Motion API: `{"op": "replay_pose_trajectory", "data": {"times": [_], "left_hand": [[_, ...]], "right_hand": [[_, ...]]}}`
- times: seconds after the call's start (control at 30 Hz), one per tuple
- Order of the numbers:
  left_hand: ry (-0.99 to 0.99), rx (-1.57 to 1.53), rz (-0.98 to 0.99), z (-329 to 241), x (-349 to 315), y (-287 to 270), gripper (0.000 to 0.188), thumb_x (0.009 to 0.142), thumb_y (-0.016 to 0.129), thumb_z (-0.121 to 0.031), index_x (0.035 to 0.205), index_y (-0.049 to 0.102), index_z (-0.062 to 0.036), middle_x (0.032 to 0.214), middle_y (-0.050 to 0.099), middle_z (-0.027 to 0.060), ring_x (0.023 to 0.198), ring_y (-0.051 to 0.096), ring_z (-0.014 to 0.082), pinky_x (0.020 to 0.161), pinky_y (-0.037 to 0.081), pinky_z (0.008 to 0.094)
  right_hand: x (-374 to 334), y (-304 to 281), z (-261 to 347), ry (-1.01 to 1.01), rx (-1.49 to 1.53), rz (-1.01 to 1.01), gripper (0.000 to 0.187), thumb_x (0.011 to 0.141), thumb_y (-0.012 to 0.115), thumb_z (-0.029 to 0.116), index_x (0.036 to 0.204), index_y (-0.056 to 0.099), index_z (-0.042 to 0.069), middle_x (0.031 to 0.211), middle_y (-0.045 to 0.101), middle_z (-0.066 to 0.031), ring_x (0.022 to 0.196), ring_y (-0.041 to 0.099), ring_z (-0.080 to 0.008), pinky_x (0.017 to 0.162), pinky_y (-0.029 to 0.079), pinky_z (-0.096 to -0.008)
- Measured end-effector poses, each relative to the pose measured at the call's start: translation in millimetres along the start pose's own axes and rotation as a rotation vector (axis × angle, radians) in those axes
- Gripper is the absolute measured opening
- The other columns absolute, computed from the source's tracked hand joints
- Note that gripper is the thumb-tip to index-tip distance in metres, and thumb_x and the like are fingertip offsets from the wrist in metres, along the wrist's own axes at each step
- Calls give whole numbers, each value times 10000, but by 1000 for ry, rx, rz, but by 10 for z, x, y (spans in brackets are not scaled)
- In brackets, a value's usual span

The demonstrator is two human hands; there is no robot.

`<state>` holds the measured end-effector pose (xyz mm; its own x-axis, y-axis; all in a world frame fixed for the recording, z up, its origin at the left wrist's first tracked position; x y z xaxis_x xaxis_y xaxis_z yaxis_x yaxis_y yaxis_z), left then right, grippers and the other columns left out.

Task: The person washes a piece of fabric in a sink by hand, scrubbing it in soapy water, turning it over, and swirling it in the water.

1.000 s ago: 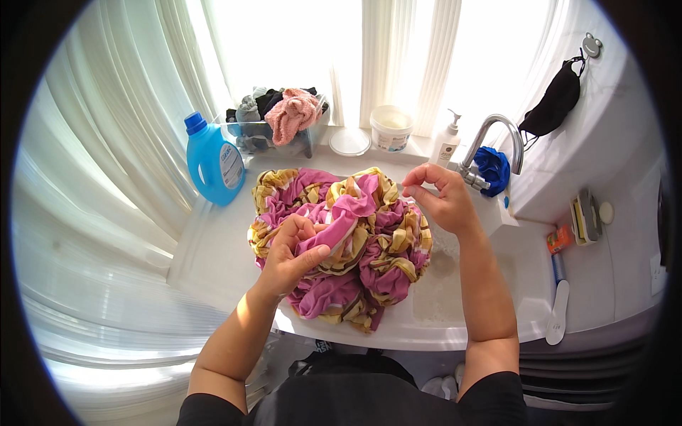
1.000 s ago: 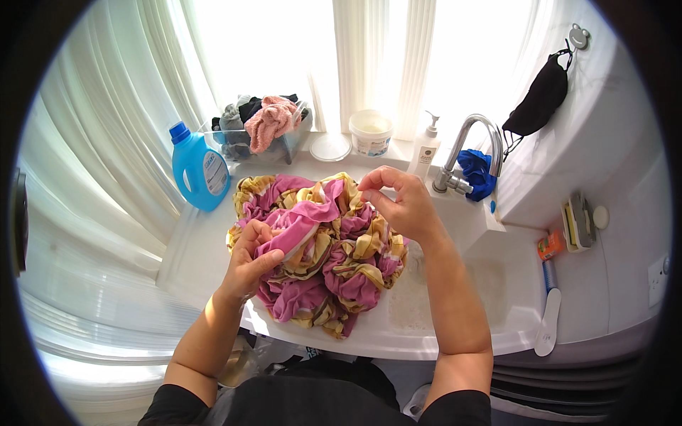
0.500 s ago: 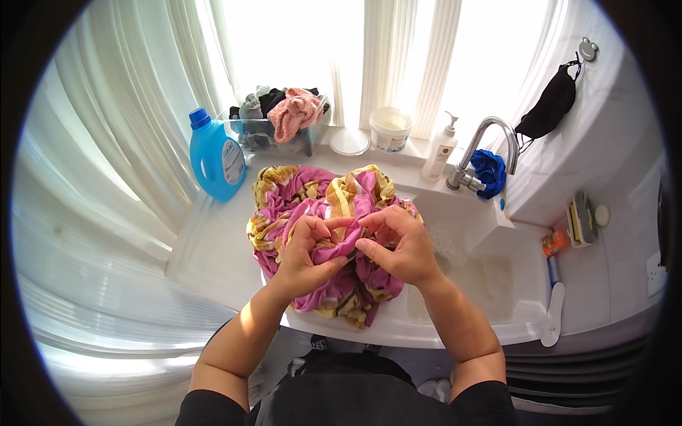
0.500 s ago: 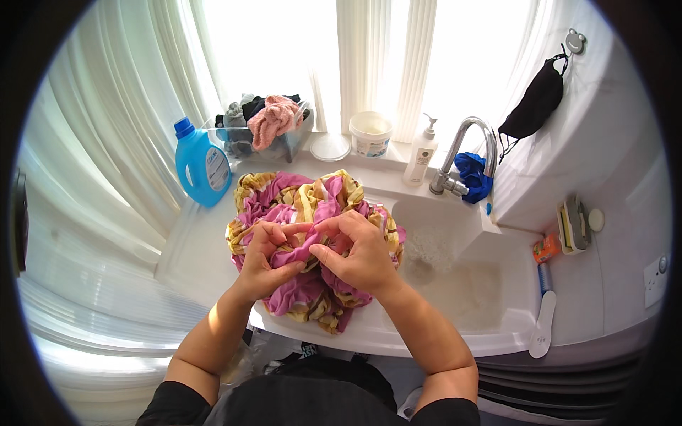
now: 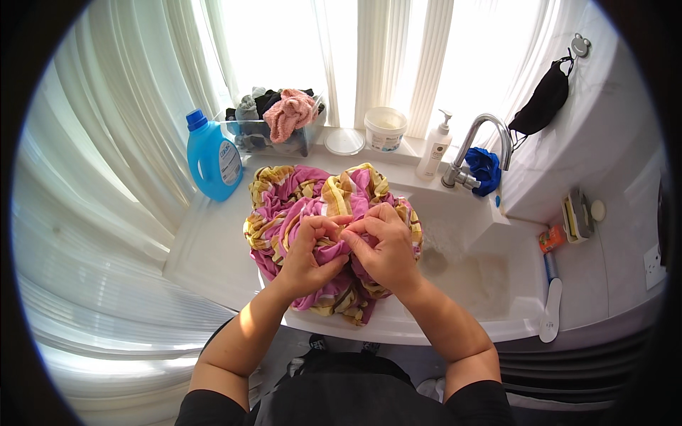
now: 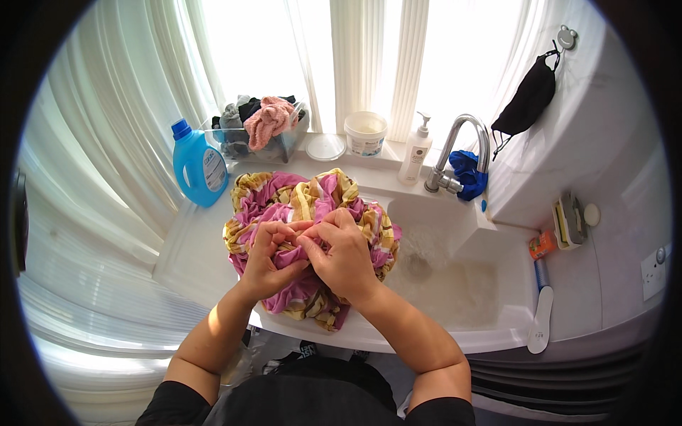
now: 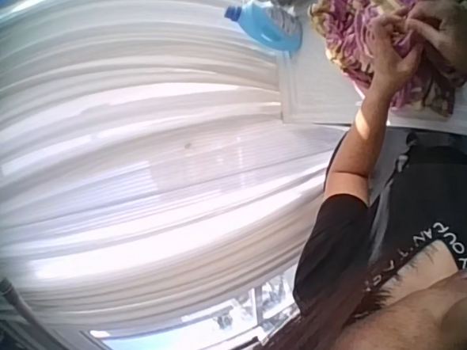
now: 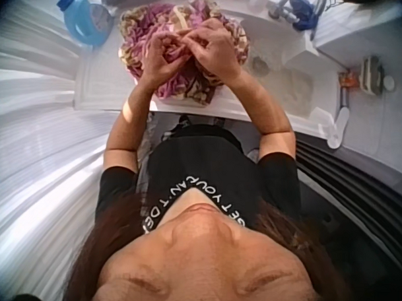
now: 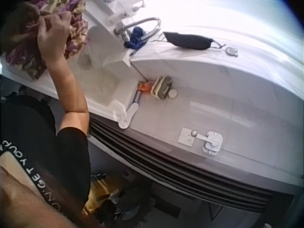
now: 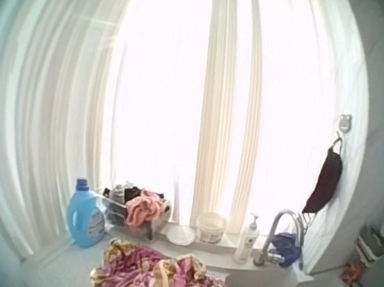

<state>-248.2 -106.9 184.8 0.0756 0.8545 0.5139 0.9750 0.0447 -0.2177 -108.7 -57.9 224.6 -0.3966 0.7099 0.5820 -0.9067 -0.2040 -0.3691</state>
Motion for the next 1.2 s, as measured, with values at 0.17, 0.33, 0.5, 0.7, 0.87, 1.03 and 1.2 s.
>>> {"op": "replay_pose_trajectory", "data": {"times": [0.17,0.33,0.5,0.7,0.87,1.03,1.2], "left_hand": [[20,76,9,-137,29,8,668,790,754,-64,1306,329,-89,1324,521,162,942,522,134,883,433,285],[-319,-240,-92,9,60,-14,646,829,741,-123,1322,327,-70,1264,566,152,863,519,88,818,444,236],[-265,-36,-90,36,87,12,644,812,748,-100,1307,339,-59,1178,606,123,847,520,83,807,448,236],[-200,41,-108,-7,64,51,603,784,731,-54,1268,371,-52,1095,600,78,894,528,113,846,429,263],[-162,171,-80,0,76,204,586,778,713,-46,1263,385,-45,1124,586,79,949,514,115,877,395,261],[-151,207,-104,4,85,250,586,768,709,-37,1262,393,-44,1120,585,79,949,514,116,875,395,263],[-169,234,-116,-8,67,234,587,755,700,0,1255,394,-33,1114,583,104,988,550,158,888,415,284]], "right_hand": [[65,-613,-430,229,186,-328,114,817,752,82,804,692,-14,847,524,-12,679,500,-81,580,411,-223],[112,-1225,-462,175,247,-605,123,844,741,82,809,699,-28,856,541,4,695,488,-42,589,402,-196],[115,-911,-328,232,206,-306,115,834,751,96,834,717,-14,837,557,15,687,502,-49,590,417,-195],[-197,-1363,-1447,489,21,-347,110,782,775,107,823,736,13,773,622,-4,645,548,-76,577,447,-222],[-1436,-1584,-2976,1000,-706,-5,112,678,808,133,764,749,94,757,712,-52,716,671,-192,672,525,-337],[-2211,-1538,-3456,1219,-890,229,333,685,838,186,998,727,156,1110,657,-74,1002,642,-246,844,522,-369],[-2348,-1929,-3549,1361,-1006,327,591,690,849,239,1233,619,209,1309,532,-75,1151,582,-255,951,499,-382]]}}
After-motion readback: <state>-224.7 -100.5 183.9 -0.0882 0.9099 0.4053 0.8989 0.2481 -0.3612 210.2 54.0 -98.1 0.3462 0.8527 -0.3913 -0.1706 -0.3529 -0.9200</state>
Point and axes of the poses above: each hand's wrist, its own x-axis towards the middle knuckle, its own y-axis out of the palm, z = x × y, the point moved 5 cm from there along x, towards the middle knuckle
